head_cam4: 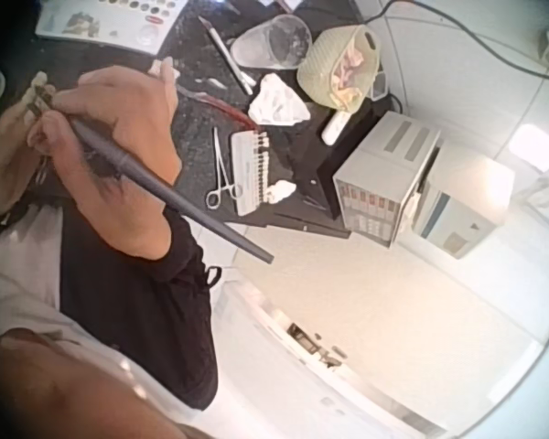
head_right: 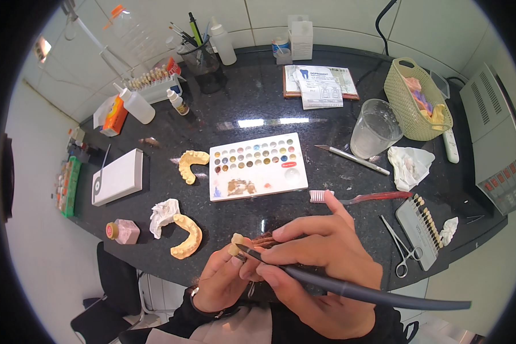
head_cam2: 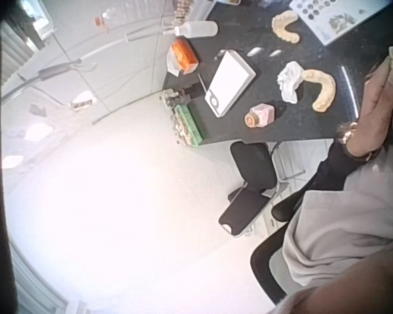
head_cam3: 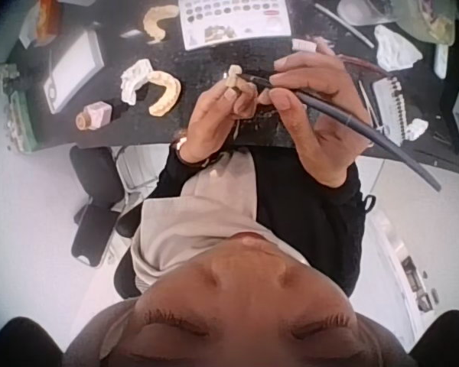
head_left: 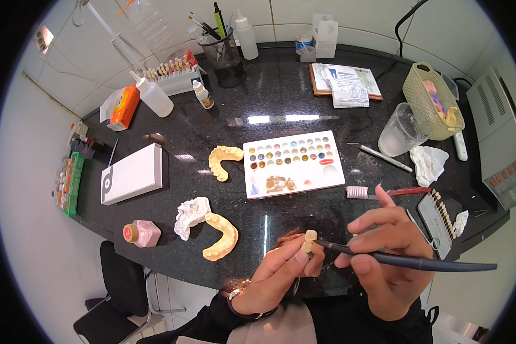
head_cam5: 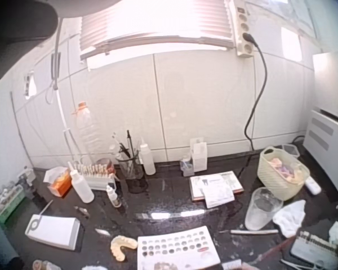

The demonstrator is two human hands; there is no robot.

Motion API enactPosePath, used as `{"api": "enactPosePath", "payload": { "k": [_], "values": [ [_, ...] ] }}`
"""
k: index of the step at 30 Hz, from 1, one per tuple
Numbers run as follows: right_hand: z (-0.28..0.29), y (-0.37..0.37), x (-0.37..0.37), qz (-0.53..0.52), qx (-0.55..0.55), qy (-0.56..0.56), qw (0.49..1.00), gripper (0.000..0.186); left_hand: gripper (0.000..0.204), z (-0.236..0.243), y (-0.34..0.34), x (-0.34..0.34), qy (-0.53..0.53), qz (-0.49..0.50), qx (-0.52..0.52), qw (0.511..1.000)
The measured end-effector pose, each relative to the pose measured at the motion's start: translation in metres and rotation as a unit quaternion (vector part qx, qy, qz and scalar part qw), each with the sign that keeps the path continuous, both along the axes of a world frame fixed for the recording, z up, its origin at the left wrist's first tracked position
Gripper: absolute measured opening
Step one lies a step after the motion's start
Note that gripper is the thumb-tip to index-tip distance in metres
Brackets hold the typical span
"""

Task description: The person holds a dental bridge with a clamp and applies layers of liquid stain to the surface using a fine brush, repeatedly picking up different pigments from a ceramic palette.

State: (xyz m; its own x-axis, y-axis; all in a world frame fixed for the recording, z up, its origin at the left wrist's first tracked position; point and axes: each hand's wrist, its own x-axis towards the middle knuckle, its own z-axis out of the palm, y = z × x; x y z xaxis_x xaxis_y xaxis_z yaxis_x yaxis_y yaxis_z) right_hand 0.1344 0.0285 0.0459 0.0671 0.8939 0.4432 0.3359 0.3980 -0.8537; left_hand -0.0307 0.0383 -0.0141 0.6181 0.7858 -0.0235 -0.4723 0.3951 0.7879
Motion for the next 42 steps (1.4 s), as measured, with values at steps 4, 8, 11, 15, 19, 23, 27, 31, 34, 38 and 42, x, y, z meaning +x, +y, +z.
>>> {"api": "enactPosePath", "payload": {
  "k": [4,8,11,15,19,23,27,31,34,38,42],
  "values": [
    [-0.001,0.001,0.002,0.031,-0.006,-0.039,0.999,0.011,0.033,-0.001,-0.002,0.000,0.002,0.012,-0.007,1.000],
    [0.000,0.001,0.007,0.065,0.013,-0.027,0.997,0.012,0.033,-0.007,-0.001,0.000,-0.011,0.011,0.011,1.000],
    [-0.004,-0.001,0.004,0.024,0.026,-0.010,0.999,0.014,0.032,0.000,-0.004,0.004,0.001,0.025,-0.004,1.000],
    [-0.007,-0.005,0.007,-0.023,0.014,0.024,0.999,0.019,0.029,-0.005,0.000,0.003,0.021,0.022,0.042,0.999],
    [-0.015,-0.010,0.015,0.008,0.012,0.103,0.995,0.017,0.023,0.002,0.001,0.011,0.040,0.042,0.011,0.998],
    [-0.029,-0.008,0.017,0.029,0.008,0.043,0.999,0.020,0.021,0.009,-0.003,0.011,0.078,0.051,-0.005,0.996],
    [-0.033,-0.012,0.019,0.001,0.023,0.035,0.999,0.022,0.024,0.008,-0.004,0.011,0.079,0.054,-0.018,0.995],
    [-0.031,-0.011,0.018,-0.002,0.042,-0.009,0.999,0.023,0.025,0.016,-0.006,0.015,0.092,0.073,-0.013,0.993],
    [-0.031,-0.016,0.022,-0.011,0.026,0.015,0.999,0.023,0.025,0.017,-0.006,0.015,0.109,0.072,-0.012,0.991],
    [-0.027,-0.015,0.024,0.019,0.021,-0.003,1.000,0.022,0.025,0.014,-0.006,0.014,0.126,0.081,0.009,0.989],
    [-0.029,-0.022,0.037,0.031,0.023,-0.001,0.999,0.022,0.026,0.012,-0.004,0.013,0.146,0.095,0.010,0.985]
  ]
}}
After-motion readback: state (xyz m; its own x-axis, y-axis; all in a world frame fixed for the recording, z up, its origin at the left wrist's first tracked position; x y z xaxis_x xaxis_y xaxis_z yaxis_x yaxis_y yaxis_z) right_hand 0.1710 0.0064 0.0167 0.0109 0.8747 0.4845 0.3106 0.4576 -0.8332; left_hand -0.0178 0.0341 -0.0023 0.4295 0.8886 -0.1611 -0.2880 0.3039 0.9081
